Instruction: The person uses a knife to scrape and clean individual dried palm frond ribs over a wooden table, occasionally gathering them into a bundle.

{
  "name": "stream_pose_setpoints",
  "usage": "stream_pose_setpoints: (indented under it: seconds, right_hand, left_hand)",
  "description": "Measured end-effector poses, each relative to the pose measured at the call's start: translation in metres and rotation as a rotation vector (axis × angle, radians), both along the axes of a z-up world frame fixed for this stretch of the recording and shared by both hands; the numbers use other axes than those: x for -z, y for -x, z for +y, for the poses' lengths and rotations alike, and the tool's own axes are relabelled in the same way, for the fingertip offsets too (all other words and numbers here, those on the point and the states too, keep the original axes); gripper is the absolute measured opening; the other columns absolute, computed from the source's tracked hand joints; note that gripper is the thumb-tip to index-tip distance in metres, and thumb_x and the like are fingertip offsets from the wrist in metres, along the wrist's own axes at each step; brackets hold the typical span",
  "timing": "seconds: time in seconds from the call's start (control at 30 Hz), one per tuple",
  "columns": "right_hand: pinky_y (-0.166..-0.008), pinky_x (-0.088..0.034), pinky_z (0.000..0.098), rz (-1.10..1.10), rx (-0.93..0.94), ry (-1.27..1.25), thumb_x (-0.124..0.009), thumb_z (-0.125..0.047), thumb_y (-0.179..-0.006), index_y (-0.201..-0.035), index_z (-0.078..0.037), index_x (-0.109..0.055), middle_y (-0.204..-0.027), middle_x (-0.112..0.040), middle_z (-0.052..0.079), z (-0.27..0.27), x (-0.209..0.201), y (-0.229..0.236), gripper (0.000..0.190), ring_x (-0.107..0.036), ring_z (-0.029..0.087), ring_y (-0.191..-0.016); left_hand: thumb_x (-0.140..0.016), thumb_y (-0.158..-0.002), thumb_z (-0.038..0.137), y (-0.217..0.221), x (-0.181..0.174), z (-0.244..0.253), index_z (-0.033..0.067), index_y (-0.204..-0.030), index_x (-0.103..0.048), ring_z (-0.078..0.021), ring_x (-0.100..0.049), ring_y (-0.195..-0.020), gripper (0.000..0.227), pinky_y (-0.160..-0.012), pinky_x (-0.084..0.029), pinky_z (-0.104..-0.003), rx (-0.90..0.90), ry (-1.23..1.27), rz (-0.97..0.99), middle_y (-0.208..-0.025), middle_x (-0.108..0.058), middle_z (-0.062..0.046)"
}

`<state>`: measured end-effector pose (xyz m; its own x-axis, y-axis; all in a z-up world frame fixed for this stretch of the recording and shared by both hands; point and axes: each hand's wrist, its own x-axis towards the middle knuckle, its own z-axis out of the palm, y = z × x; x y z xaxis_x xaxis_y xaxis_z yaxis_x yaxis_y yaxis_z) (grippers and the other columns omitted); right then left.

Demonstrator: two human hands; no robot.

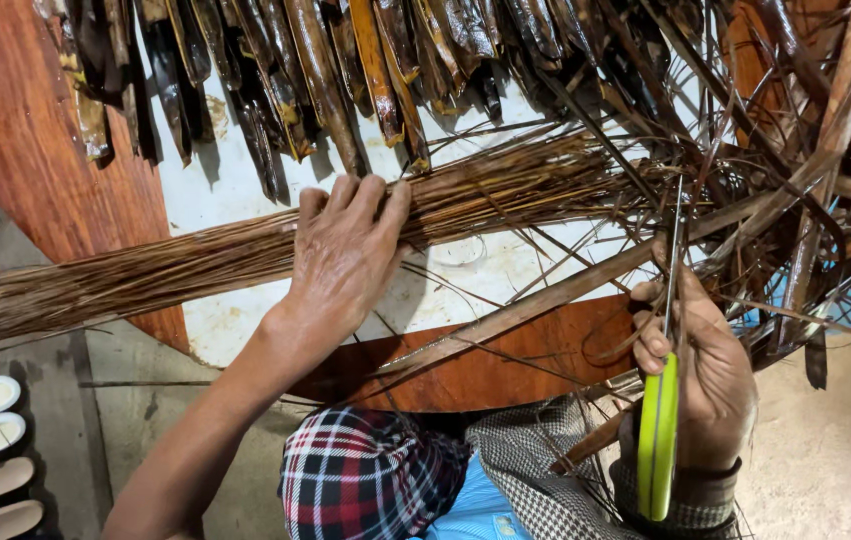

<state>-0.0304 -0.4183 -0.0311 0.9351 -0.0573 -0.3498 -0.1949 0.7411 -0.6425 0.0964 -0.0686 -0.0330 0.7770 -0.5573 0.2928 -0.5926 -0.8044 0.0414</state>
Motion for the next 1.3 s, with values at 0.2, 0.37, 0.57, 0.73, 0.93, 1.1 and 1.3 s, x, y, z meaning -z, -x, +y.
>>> stream_pose_setpoints:
  seconds: [0.2, 0.37, 0.57, 0.73, 0.93, 1.1, 1.3]
  right_hand:
    - [-0.048, -0.05, 0.0245, -0.082, -0.067, -0.044, -0.058, 0.0, -0.099, -0.158, -0.002, -0.034, -0.113, -0.064, 0.02, -0.009, 0.008, 0.001, 0.063, -0.063, 0.014, -0.061]
    - [-0.05, -0.049, 0.0247, -0.094, -0.093, -0.023, -0.059, -0.003, -0.1, -0.161, -0.004, -0.03, -0.115, -0.064, 0.018, -0.008, 0.009, 0.001, 0.068, -0.059, 0.012, -0.061]
    - [-0.049, -0.052, 0.026, -0.1, -0.075, -0.044, -0.054, 0.0, -0.101, -0.16, -0.002, -0.031, -0.113, -0.066, 0.022, -0.004, 0.006, 0.0, 0.063, -0.061, 0.014, -0.062]
    - [-0.048, -0.05, 0.026, -0.1, -0.066, -0.001, -0.051, 0.001, -0.1, -0.158, 0.0, -0.035, -0.11, -0.067, 0.023, -0.002, 0.005, 0.001, 0.061, -0.06, 0.015, -0.061]
    - [-0.049, -0.063, 0.0326, -0.168, -0.075, -0.112, -0.042, 0.007, -0.101, -0.148, 0.005, -0.033, -0.107, -0.067, 0.028, 0.012, 0.002, 0.0, 0.048, -0.073, 0.026, -0.065]
    - [-0.042, -0.056, 0.0307, -0.046, -0.009, 0.029, -0.05, 0.004, -0.098, -0.142, -0.007, -0.041, -0.106, -0.067, 0.02, 0.004, 0.014, 0.003, 0.047, -0.067, 0.022, -0.057]
    - [-0.043, -0.054, 0.0325, -0.142, -0.05, 0.043, -0.064, -0.001, -0.095, -0.145, -0.002, -0.041, -0.104, -0.064, 0.026, 0.002, 0.022, 0.002, 0.055, -0.063, 0.024, -0.057]
  left_hand:
    - [-0.07, -0.093, 0.006, 0.018, 0.031, 0.006, 0.0058, -0.13, -0.061, -0.0237, -0.064, -0.098, 0.038, -0.079, -0.053, -0.036, 0.12, -0.021, -0.144, -0.112, -0.067, -0.01]
    - [-0.061, -0.101, 0.005, 0.034, 0.003, 0.013, 0.0048, -0.131, -0.06, -0.0225, -0.059, -0.094, 0.03, -0.077, -0.046, -0.036, 0.198, -0.023, -0.191, -0.113, -0.062, -0.011]
    - [-0.058, -0.103, 0.008, 0.038, 0.0, 0.024, 0.0077, -0.117, -0.065, -0.026, -0.06, -0.099, 0.016, -0.077, -0.044, -0.039, 0.276, 0.033, -0.22, -0.12, -0.062, -0.014]
    - [-0.065, -0.102, 0.01, 0.036, 0.002, 0.026, 0.008, -0.112, -0.066, -0.0267, -0.062, -0.098, 0.01, -0.085, -0.043, -0.042, 0.261, 0.14, -0.235, -0.116, -0.067, -0.01]
    - [-0.065, -0.104, 0.015, 0.02, 0.033, 0.026, 0.0076, -0.116, -0.067, -0.0182, -0.065, -0.072, 0.015, -0.054, -0.049, -0.027, 0.014, 0.17, -0.247, -0.099, -0.072, -0.011]
    - [-0.065, -0.104, 0.019, 0.01, 0.029, 0.035, 0.0117, -0.098, -0.065, -0.0191, -0.059, -0.08, 0.009, -0.067, -0.047, -0.033, -0.211, 0.019, -0.128, -0.091, -0.065, -0.003]
    - [-0.059, -0.102, 0.014, 0.002, 0.025, 0.036, 0.0112, -0.106, -0.068, -0.0203, -0.054, -0.077, 0.01, -0.064, -0.045, -0.036, -0.205, 0.009, 0.054, -0.089, -0.058, -0.005]
